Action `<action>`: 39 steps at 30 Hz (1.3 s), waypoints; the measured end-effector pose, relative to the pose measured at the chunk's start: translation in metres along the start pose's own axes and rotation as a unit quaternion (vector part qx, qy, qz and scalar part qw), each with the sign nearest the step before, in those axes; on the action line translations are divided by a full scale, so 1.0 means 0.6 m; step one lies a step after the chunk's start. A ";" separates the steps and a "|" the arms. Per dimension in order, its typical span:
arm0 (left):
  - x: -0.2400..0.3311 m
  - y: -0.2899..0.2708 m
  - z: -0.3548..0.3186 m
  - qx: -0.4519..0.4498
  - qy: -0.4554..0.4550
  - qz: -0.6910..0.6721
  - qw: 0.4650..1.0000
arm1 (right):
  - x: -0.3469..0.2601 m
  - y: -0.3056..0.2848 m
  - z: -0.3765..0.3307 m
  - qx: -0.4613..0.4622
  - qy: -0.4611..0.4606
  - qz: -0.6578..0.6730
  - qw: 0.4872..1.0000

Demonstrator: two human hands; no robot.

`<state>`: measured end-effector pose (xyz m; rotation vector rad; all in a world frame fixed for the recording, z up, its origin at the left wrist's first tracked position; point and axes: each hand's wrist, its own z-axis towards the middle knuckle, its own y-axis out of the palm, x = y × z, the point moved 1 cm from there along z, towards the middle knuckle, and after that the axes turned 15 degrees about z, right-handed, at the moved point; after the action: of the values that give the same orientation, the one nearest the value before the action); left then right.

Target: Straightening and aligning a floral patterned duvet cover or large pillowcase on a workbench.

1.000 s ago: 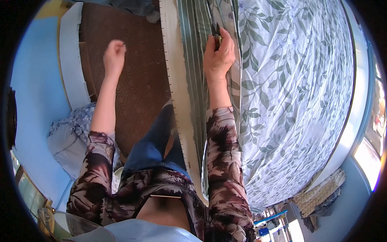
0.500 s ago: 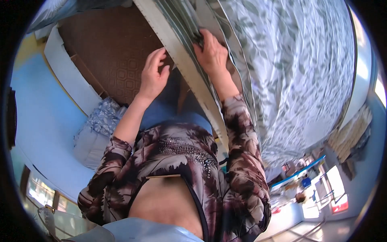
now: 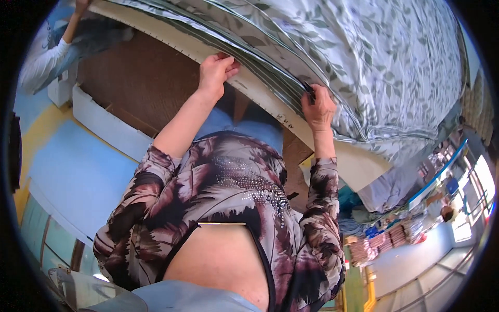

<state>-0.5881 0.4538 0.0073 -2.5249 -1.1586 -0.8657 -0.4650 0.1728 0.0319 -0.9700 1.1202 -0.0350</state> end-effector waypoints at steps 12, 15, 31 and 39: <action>0.017 0.032 0.038 0.481 0.355 0.302 0.743 | 0.047 -0.040 -0.036 0.030 -0.004 0.017 0.999; 0.055 0.017 0.054 0.366 0.290 0.196 0.862 | 0.049 -0.038 -0.037 0.026 -0.004 0.025 0.999; 0.053 -0.093 0.029 0.267 0.187 0.031 0.945 | 0.048 -0.037 -0.032 0.003 -0.007 0.006 1.000; 0.092 -0.054 0.049 0.132 0.181 0.040 0.974 | 0.040 -0.036 -0.032 -0.014 -0.012 -0.007 1.000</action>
<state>-0.5716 0.5217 0.0161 -2.0765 -0.9752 -1.0219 -0.4591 0.1358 0.0271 -1.0005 1.0936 -0.0198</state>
